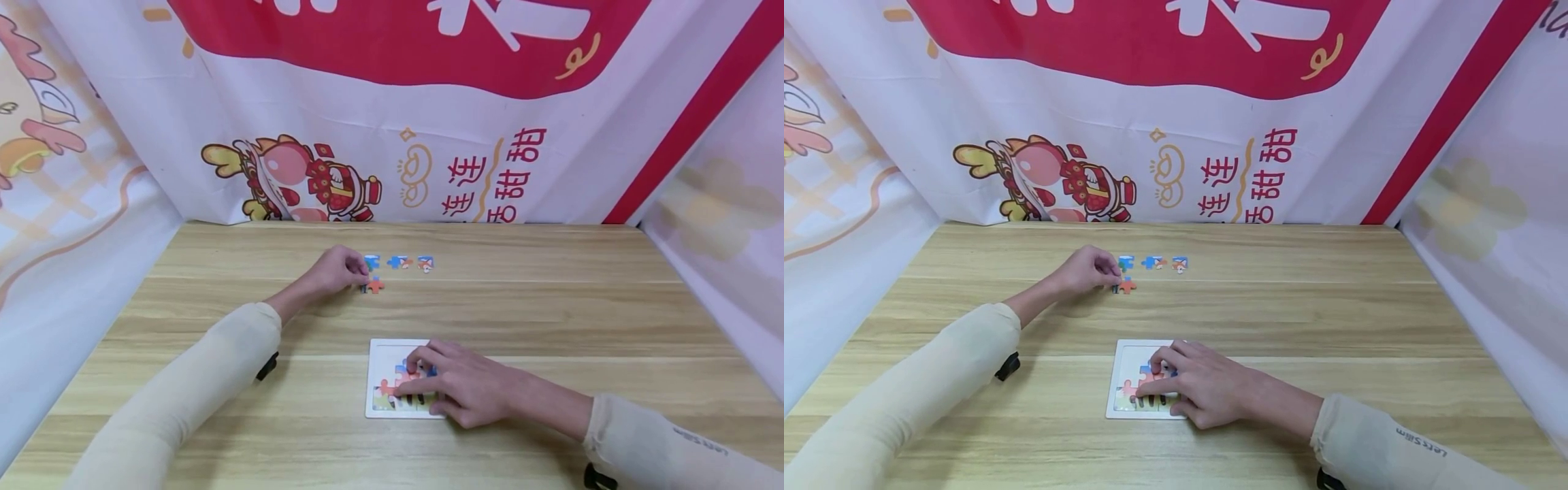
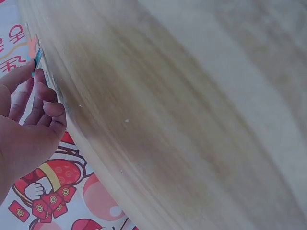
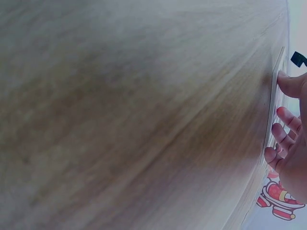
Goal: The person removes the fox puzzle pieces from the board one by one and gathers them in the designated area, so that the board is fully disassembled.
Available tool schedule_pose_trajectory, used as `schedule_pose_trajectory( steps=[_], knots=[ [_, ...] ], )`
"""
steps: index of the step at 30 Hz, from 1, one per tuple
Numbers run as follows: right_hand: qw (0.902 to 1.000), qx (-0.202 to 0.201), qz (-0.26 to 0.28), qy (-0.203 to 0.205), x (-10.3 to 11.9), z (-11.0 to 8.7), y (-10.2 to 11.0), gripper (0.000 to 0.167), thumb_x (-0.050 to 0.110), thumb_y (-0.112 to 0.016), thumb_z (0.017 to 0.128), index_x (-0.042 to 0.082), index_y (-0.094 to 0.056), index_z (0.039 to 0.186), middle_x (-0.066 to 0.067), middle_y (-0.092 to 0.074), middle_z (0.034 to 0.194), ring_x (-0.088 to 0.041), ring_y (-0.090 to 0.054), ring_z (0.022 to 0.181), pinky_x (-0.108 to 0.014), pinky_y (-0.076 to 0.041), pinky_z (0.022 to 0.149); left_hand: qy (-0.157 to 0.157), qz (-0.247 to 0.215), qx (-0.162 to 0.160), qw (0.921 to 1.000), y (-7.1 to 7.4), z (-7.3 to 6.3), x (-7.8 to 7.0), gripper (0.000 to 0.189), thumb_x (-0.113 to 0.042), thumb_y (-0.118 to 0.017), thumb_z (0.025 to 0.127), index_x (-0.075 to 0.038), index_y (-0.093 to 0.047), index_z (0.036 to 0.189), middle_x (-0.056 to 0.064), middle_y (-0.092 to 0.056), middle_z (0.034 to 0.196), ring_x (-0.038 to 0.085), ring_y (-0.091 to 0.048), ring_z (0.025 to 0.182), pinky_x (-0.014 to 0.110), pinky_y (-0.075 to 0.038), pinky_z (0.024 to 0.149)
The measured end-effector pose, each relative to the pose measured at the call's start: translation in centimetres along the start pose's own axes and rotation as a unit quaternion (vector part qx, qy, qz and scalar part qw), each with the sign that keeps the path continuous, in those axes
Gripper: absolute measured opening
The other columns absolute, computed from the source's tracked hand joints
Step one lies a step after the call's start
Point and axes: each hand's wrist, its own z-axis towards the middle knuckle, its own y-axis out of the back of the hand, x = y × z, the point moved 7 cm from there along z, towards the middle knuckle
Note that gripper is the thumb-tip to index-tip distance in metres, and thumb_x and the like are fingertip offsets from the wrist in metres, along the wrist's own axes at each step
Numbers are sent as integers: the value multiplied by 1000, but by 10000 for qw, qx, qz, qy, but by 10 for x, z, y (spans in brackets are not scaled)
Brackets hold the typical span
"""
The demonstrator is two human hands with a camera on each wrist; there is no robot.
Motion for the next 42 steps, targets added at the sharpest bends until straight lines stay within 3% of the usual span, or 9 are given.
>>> schedule_pose_trajectory(
  steps=[11,22,31,36,42],
  knots=[
    [10000,6,-22,-55,1,0,0,51,26,-67,98,39,-56,146,0,-50,138,-18,-45,122,-41,-44,105,64,86,71,9999,1,1,0,10,0,-79,88,-1,-74,96,10,-69,89,21,-62,84,28,-51,73],
    [10000,-62,-41,21,1,0,0,51,26,-69,96,38,-58,145,-1,-50,138,-18,-45,122,-41,-44,104,44,302,30,9995,2,1,-2,7,1,-78,89,-1,-77,96,8,-70,86,19,-60,80,28,-49,72],
    [10000,26,32,-68,0,0,-1,51,26,-67,98,39,-57,146,-1,-50,139,-18,-45,123,-41,-44,105,-18,590,70,9982,0,2,-2,4,-8,-77,93,-5,-80,93,8,-71,90,20,-58,82,30,-49,75],
    [10000,0,48,-39,-1,0,-1,53,25,-69,97,38,-57,146,-1,-50,138,-18,-45,123,-40,-44,105,-208,545,-17,9983,0,-1,-4,9,-9,-79,92,-2,-80,98,8,-71,90,19,-57,81,29,-48,73],
    [10000,25,84,10,0,0,2,52,27,-70,97,36,-58,146,-2,-51,138,-18,-46,122,-40,-44,105,-463,430,-41,9980,-1,-13,-14,14,-6,-81,89,0,-78,102,8,-69,90,19,-58,82,29,-49,73]
  ],
)
